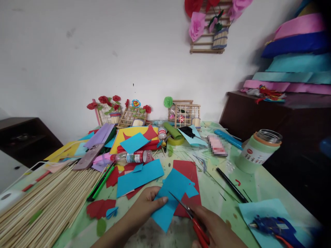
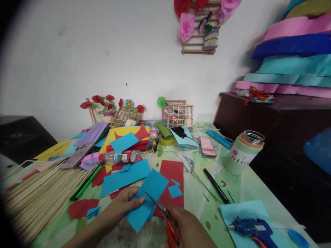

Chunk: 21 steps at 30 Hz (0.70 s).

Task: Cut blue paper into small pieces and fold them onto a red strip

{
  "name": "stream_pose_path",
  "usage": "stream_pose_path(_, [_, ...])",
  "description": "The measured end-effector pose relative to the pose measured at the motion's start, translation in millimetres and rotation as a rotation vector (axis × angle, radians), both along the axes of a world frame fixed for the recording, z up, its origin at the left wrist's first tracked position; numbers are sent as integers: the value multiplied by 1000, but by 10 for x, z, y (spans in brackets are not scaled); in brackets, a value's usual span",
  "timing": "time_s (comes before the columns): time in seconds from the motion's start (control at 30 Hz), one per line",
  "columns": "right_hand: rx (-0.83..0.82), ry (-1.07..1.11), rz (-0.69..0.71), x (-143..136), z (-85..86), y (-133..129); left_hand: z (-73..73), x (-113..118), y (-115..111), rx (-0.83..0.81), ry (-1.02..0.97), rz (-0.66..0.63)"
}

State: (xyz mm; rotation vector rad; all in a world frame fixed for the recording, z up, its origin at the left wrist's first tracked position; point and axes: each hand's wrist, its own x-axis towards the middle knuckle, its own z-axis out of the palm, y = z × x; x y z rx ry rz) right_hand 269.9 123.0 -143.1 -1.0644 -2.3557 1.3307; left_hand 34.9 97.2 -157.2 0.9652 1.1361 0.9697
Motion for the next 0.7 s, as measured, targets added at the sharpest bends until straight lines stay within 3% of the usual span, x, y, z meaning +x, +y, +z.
stream_pose_path(0.17, [-7,46,16,33,-36,-31,-44,-4,10,-10,-9,-35])
stream_pose_path(0.37, [-35,-44,-77,5,-39,-68,-43,-59,33,-12,41,-49])
stream_pose_path(0.57, [-149,-31,-29,-92,-49,-46,-131,-131,63,-4,64,-89])
stream_pose_path(0.7, [-138,-20,-27,-102,-101,-38,-201,-166,98,39,134,-74])
